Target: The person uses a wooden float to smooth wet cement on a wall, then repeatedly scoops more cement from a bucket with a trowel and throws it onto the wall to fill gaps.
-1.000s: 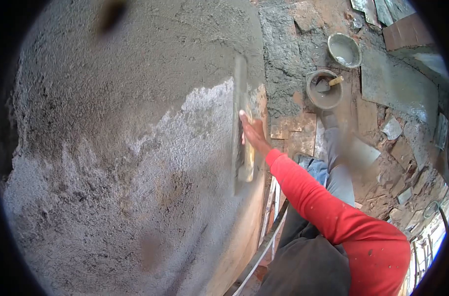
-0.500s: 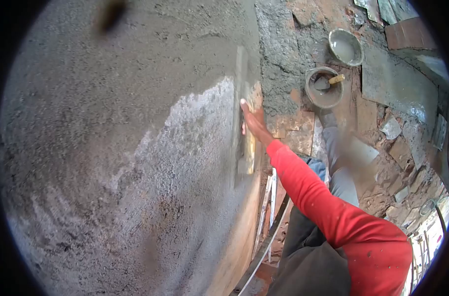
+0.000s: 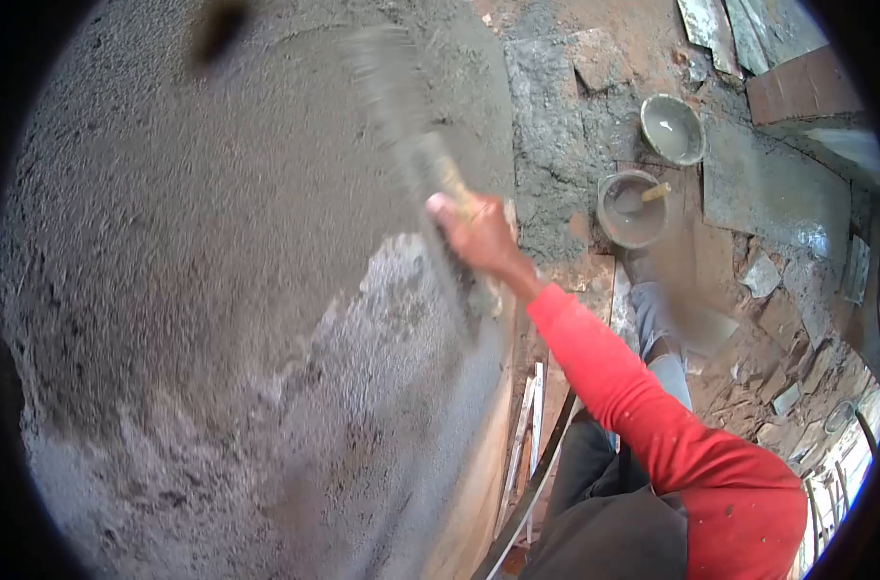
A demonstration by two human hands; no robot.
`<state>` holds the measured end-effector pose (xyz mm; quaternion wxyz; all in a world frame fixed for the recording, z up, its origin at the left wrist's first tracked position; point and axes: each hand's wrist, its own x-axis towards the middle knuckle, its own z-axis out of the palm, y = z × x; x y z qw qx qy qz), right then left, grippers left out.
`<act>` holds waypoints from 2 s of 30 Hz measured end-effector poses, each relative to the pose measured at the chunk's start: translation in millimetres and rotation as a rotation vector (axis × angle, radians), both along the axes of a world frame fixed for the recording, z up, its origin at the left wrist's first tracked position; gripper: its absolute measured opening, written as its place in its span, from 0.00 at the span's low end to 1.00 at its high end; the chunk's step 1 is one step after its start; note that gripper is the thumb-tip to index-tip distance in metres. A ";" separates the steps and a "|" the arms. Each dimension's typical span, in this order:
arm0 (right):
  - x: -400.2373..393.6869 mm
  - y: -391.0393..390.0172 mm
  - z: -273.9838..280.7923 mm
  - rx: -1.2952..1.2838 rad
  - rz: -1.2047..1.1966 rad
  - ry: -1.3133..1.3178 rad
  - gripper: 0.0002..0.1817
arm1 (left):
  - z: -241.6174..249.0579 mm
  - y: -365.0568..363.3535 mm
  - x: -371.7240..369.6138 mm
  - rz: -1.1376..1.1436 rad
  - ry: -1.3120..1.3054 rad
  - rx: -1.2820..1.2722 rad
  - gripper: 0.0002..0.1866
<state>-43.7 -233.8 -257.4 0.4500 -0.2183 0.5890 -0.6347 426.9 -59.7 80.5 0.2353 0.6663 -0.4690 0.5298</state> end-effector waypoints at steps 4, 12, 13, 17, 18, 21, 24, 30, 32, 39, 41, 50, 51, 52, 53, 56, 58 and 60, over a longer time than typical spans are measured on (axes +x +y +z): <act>44.1 39.1 -87.0 0.346 -0.040 -0.461 0.33 | 20.5 8.7 -5.3 -0.030 -0.014 -0.087 0.47; 116.3 97.2 98.1 -0.191 -0.021 0.174 0.29 | 53.7 -2.7 -29.6 -0.100 0.031 -0.233 0.46; 81.6 86.0 142.4 -0.257 0.131 0.335 0.29 | 58.9 -3.6 -31.8 -0.103 0.039 -0.242 0.46; -62.3 -42.1 257.5 -0.417 0.074 0.713 0.29 | 70.2 -19.5 -39.3 -0.101 0.064 -0.259 0.46; -81.4 -62.0 250.1 -0.439 -0.026 0.659 0.28 | 67.0 -23.8 -39.3 -0.096 0.069 -0.253 0.46; -107.5 -92.4 191.4 -0.306 -0.134 0.390 0.31 | 48.3 -31.1 -36.9 -0.070 0.080 -0.239 0.46; -95.0 -87.8 107.5 -0.093 -0.095 0.074 0.33 | 45.8 -26.2 -32.4 -0.048 0.054 -0.233 0.46; -3.6 1.5 15.1 0.239 -0.060 -0.393 0.33 | 79.2 8.0 -41.0 -0.061 -0.002 -0.315 0.46; 40.0 38.5 35.7 0.252 -0.066 -0.444 0.31 | 87.8 12.2 -48.7 -0.075 -0.001 -0.358 0.46; 7.1 18.3 265.3 -0.479 -0.043 0.388 0.34 | 118.8 14.9 -65.6 -0.086 0.024 -0.391 0.46; -50.1 -38.3 311.2 -0.478 -0.024 0.581 0.38 | 126.2 6.0 -67.2 -0.092 0.028 -0.372 0.46; -165.2 -142.7 192.9 -0.077 -0.052 -0.016 0.36 | 83.5 -63.8 -65.7 -0.082 0.059 -0.310 0.46; -155.4 -131.9 160.1 -0.038 -0.038 -0.102 0.33 | 84.9 -62.6 -64.8 -0.081 0.052 -0.308 0.46; -141.4 -117.3 132.4 0.006 -0.048 -0.180 0.32 | 86.7 -59.3 -64.4 -0.080 0.045 -0.314 0.46; -123.2 -101.4 108.6 0.047 -0.059 -0.257 0.33 | 88.6 -55.3 -64.7 -0.081 0.040 -0.323 0.46; -54.6 -52.6 54.0 0.243 -0.062 -0.396 0.32 | 96.5 -33.4 -69.7 -0.083 0.027 -0.332 0.46; -18.6 -16.9 70.9 0.262 -0.042 -0.414 0.31 | 99.3 -25.6 -75.0 -0.088 0.026 -0.345 0.46; 28.1 9.3 107.4 0.058 -0.087 -0.197 0.31 | 107.6 -17.5 -80.6 -0.085 0.019 -0.346 0.46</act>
